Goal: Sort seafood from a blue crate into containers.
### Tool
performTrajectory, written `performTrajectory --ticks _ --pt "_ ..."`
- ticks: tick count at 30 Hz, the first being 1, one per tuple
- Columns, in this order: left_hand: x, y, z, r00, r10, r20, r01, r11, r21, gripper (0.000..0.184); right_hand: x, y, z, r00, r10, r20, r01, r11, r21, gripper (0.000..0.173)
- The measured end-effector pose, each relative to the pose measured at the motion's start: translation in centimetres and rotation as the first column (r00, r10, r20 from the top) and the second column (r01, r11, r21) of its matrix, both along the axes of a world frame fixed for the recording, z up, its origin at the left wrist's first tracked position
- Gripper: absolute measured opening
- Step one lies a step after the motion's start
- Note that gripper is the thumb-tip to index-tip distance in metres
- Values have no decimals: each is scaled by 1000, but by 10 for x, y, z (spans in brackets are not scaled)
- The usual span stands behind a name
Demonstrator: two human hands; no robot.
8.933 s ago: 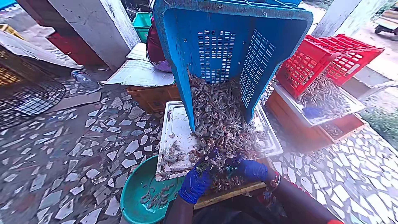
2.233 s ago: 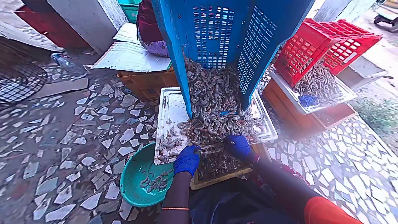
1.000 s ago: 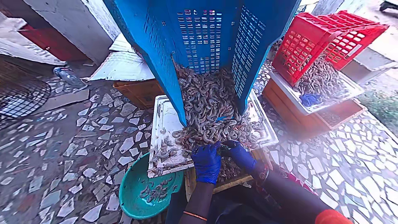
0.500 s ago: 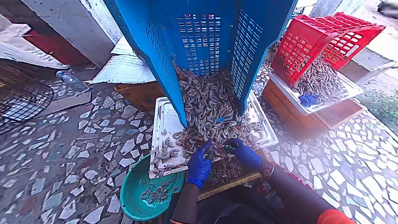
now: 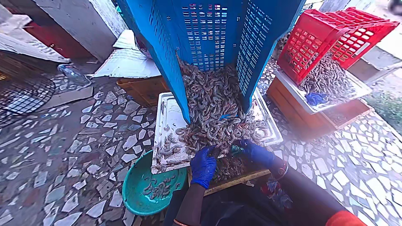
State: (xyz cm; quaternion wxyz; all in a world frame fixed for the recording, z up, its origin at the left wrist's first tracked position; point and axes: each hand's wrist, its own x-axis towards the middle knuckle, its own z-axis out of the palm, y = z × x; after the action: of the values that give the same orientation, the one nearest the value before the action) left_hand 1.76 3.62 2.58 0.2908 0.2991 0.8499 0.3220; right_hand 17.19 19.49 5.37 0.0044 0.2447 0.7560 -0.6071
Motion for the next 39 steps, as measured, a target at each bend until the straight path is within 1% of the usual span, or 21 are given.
performTrajectory --ticks 2,4,7,10,11,15,17,18,21,22,23,25,26,27,28,29,30,32,34,37,39 --pt "3 -2 -9 980 14 197 -79 942 326 37 -2 6 -12 969 115 218 -187 920 345 35" --pt "6 2 -24 941 -116 318 -100 802 589 42 -7 -3 -21 972 130 195 -199 896 396 44" --pt "17 9 -25 904 -170 391 -151 730 667 40 -14 -25 -26 995 92 29 -93 822 561 37" --pt "24 6 -19 842 -118 526 -290 723 627 42 -16 -37 -42 978 96 -186 90 613 785 22" --pt "26 4 -15 802 -97 589 -343 732 588 40 -14 -36 -43 965 121 -232 114 604 789 20" --pt "32 -8 -6 652 -48 757 -520 698 492 30 -6 -37 -45 922 177 -344 127 700 703 25" --pt "31 -15 -8 660 -86 747 -531 650 544 30 -1 -37 -46 910 172 -377 152 707 691 21" --pt "29 -19 -8 684 -74 726 -530 634 563 31 1 -38 -43 913 148 -380 150 744 651 21" --pt "11 -33 6 575 86 814 -692 582 427 33 15 -35 -13 908 87 -409 125 877 464 29" --pt "2 -41 10 597 180 782 -705 584 404 36 23 -32 -2 892 74 -445 126 906 403 33" --pt "-8 -49 12 662 297 688 -687 606 400 38 30 -28 6 868 57 -493 150 917 371 38" --pt "-28 -67 10 774 525 354 -632 675 381 35 38 -24 3 853 63 -518 183 893 411 46" --pt "-39 -77 6 796 581 173 -602 727 331 36 40 -23 -8 902 104 -420 137 852 505 45" --pt "-50 -87 1 788 616 16 -600 762 244 38 40 -23 -21 972 147 -181 -4 787 617 42" --pt "-60 -94 -6 761 640 -104 -627 767 137 41 34 -22 -32 969 161 185 -244 719 651 44" --pt "-68 -98 -10 728 661 -182 -668 744 34 45 26 -21 -44 894 138 427 -391 706 590 50" --pt "-76 -102 -14 697 674 -246 -703 710 -44 49 18 -19 -53 858 95 506 -406 728 553 51" --pt "-81 -104 -16 663 662 -350 -733 669 -124 56 13 -12 -50 895 -2 446 -276 782 559 38" --pt "-75 -96 -10 689 567 -451 -688 708 -161 59 6 -5 -44 916 -43 399 -210 797 566 31" --pt "-54 -65 -13 789 322 -524 -511 817 -267 55 -10 -12 -59 896 42 442 -326 738 591 43" --pt "-40 -42 -16 857 123 -501 -371 822 -432 65 -21 -24 -64 852 121 510 -450 667 594 47"
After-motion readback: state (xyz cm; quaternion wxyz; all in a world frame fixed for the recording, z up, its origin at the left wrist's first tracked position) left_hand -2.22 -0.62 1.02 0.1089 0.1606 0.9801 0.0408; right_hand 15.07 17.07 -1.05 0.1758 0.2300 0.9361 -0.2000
